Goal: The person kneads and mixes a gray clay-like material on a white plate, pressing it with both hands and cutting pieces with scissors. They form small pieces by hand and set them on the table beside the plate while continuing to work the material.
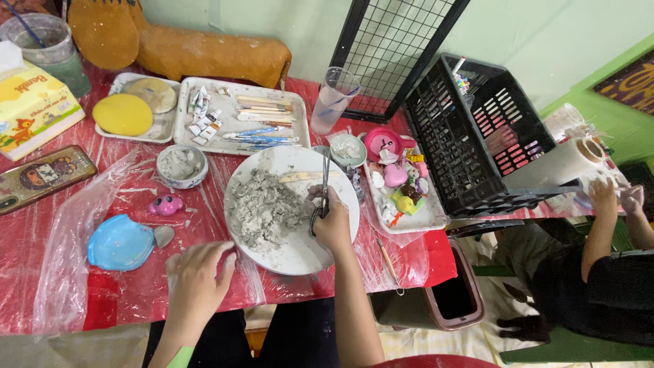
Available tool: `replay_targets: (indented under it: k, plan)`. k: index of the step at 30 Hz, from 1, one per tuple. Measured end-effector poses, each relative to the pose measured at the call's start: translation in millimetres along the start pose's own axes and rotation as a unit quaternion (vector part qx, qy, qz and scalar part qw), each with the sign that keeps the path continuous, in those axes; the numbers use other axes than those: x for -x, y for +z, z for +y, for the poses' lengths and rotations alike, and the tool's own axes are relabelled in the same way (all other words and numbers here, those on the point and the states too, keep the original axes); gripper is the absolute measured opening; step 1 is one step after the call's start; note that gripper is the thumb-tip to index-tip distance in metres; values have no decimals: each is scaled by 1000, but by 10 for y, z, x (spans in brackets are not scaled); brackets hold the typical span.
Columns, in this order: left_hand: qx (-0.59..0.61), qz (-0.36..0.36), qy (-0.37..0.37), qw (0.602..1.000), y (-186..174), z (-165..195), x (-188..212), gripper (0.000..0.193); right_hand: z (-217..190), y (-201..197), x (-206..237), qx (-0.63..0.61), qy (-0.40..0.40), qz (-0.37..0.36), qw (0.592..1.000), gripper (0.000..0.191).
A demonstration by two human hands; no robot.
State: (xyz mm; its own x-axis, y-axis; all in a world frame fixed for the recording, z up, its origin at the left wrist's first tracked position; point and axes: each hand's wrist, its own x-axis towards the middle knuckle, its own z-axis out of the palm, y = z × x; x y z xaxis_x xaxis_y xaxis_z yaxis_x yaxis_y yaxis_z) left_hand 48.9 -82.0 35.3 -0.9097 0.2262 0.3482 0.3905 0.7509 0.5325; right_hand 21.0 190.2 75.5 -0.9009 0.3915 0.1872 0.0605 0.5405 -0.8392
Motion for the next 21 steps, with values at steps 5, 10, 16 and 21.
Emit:
replay_targets:
  k: [5,10,16,21]
  plan:
    - [-28,141,78,987,-6,343,-274,29,8,168,119,-89,-61,-83,991,26]
    - [58,97,119,986,186,562,-613,32,-1,351,189,-247,-81,-123,958,20]
    - [82,82,145,983,217,496,-784,26,46,360,83,-241,-58,-90,965,29]
    - [84,57,151,983,181,427,-846,12,104,317,91,-303,-32,-104,947,22]
